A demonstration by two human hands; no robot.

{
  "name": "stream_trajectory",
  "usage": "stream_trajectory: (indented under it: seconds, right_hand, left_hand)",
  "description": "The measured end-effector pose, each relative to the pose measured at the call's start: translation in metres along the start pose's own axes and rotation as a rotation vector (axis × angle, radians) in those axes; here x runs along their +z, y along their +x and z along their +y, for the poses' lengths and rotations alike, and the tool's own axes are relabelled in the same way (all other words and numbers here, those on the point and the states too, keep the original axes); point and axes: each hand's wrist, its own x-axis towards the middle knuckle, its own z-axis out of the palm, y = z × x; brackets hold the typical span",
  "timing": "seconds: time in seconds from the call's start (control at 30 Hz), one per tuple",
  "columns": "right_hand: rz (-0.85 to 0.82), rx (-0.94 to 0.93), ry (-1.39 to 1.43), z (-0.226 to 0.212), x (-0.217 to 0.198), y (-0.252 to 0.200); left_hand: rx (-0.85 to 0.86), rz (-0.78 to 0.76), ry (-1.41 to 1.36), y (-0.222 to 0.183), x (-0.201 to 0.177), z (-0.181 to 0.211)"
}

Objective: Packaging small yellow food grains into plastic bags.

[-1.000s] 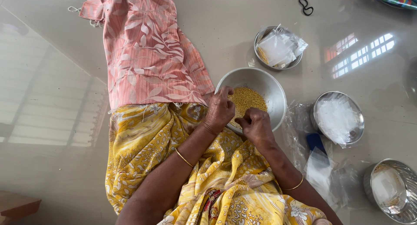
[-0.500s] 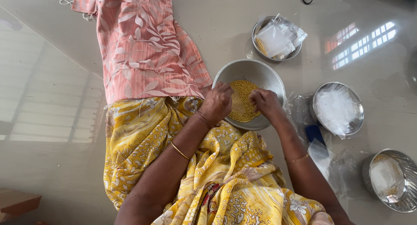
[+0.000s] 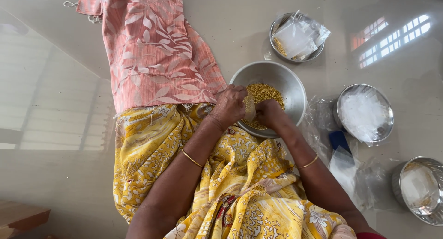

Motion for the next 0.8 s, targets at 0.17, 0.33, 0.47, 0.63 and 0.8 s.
stream_trajectory:
  seconds: [0.17, 0.33, 0.47, 0.63, 0.8]
  right_hand:
    - [0.121, 0.169, 0.212, -0.022, -0.058, -0.029]
    - [0.212, 0.127, 0.402, -0.046, -0.083, -0.031]
    - [0.254, -0.03, 0.262, -0.083, -0.093, -0.036]
    - [0.271, -0.145, 0.184, -0.083, -0.086, -0.036]
    - [0.193, 0.043, -0.089, -0.097, -0.113, -0.054]
  left_hand:
    - [0.007, -0.056, -0.037, 0.003, 0.006, -0.001]
    - [0.004, -0.114, -0.031, 0.012, 0.017, 0.003]
    - [0.007, -0.134, -0.046, 0.015, 0.028, 0.0]
    - [0.031, -0.102, -0.072, 0.014, 0.028, -0.004]
    - [-0.156, -0.079, -0.198, 0.015, 0.023, -0.002]
